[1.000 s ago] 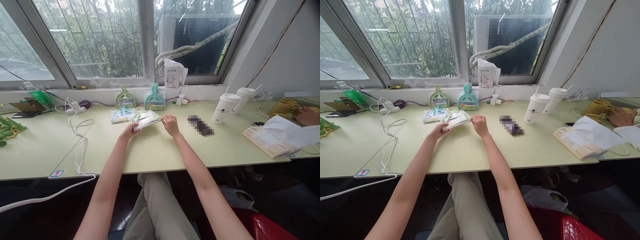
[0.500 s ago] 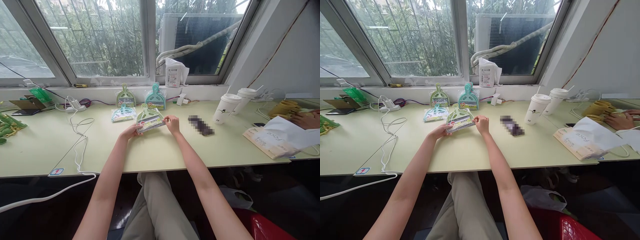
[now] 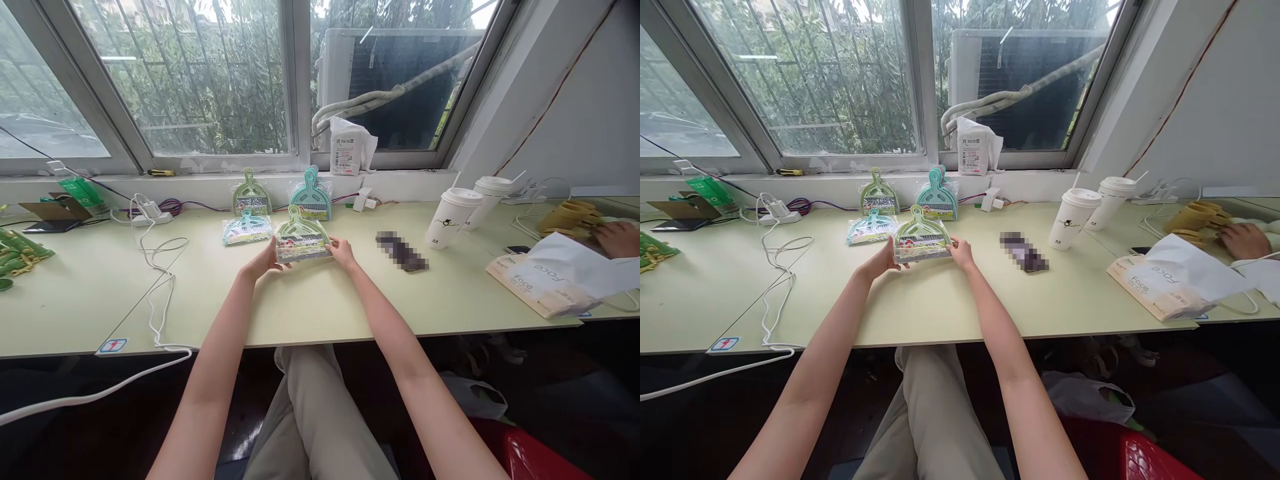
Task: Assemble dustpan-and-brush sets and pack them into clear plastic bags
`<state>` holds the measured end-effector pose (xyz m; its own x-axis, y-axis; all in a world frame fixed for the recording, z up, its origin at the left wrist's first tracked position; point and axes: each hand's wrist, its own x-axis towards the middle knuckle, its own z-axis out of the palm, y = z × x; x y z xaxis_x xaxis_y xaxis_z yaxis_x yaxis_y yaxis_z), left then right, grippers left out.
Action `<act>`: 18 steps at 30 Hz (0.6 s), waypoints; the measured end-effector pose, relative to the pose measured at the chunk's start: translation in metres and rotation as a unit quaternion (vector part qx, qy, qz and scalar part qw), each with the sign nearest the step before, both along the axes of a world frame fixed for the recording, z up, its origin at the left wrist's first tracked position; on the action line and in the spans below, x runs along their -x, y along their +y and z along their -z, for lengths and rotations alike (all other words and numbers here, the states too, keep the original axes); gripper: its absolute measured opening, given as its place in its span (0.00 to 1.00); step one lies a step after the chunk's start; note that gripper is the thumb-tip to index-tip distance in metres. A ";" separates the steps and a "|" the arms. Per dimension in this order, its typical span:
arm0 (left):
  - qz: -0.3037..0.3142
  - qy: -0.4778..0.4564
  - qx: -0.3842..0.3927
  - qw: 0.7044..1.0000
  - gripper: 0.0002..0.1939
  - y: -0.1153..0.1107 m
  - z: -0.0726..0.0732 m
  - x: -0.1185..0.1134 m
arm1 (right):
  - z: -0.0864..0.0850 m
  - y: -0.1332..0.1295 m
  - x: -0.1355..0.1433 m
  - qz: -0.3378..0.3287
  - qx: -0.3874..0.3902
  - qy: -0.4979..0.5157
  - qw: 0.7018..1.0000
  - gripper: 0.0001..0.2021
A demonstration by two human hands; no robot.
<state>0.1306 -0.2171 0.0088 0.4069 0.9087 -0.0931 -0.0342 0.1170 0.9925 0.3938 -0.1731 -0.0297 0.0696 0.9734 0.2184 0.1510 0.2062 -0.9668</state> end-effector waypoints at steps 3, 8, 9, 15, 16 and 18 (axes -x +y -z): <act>-0.003 0.005 -0.047 0.999 0.32 0.000 -0.001 -0.006 | 0.000 0.002 -0.001 0.043 -0.016 0.031 0.998 0.15; -0.174 0.036 -0.136 0.975 0.30 0.014 0.015 -0.026 | 0.002 0.001 0.000 0.061 -0.069 0.050 0.995 0.14; -0.200 0.035 -0.143 0.969 0.27 0.019 0.019 -0.028 | 0.003 0.001 0.001 0.053 -0.080 0.043 0.994 0.13; -0.325 0.185 -0.222 0.900 0.13 0.054 0.032 -0.028 | 0.008 0.019 0.003 0.007 -0.127 -0.048 0.991 0.22; -0.326 0.225 -0.237 0.887 0.11 0.060 0.030 -0.029 | 0.009 0.025 0.002 0.014 -0.122 -0.054 0.991 0.20; -0.320 0.290 -0.257 0.865 0.08 0.073 0.027 -0.034 | 0.009 0.041 -0.002 0.044 -0.112 -0.067 0.990 0.14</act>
